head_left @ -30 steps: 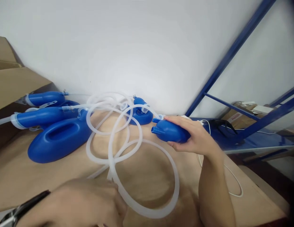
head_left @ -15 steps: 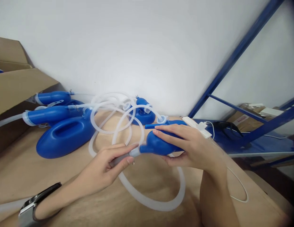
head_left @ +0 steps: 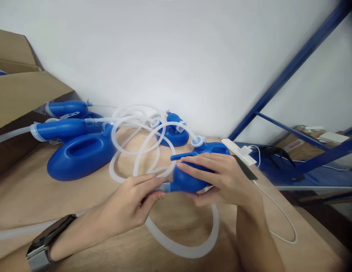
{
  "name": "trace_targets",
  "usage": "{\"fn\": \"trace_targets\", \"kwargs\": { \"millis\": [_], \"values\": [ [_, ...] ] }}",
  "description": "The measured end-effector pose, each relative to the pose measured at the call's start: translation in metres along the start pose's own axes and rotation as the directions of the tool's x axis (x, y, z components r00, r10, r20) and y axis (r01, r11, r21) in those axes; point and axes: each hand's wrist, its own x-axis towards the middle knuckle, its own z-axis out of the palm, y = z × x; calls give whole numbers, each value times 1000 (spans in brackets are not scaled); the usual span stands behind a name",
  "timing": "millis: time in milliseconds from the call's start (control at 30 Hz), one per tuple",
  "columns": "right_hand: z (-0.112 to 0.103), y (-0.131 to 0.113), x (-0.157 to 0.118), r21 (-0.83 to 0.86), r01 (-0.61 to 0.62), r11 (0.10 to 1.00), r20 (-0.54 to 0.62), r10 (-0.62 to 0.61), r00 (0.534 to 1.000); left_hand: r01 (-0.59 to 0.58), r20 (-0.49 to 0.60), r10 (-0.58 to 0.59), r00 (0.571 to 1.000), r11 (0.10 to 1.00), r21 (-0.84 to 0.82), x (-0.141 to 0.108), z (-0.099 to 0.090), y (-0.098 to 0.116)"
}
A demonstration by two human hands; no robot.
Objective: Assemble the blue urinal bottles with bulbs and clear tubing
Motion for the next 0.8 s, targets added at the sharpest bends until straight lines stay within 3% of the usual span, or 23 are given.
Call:
{"fn": "trace_targets", "kwargs": {
  "millis": [133,400,500,567,700,800],
  "values": [
    [6,2,0,81,-33,996,-26,35,999,-70,-80,77,994,994,89,-7,11,-3],
    [22,8,0,176,-98,980,25,95,995,-135,-66,170,983,924,359,-10,25,-20],
    [22,7,1,221,-196,955,19,197,980,-60,-43,75,996,959,278,-2,16,-25],
    [18,10,0,350,-237,906,6,251,968,29,-43,-22,999,986,166,3,8,-24],
    [12,22,-6,642,-216,735,-101,361,927,160,-69,-161,985,987,-13,8,-1,-18],
    [25,28,-7,757,-139,639,-228,457,860,145,-7,-146,989,988,-48,7,-2,-16]
  ]
}}
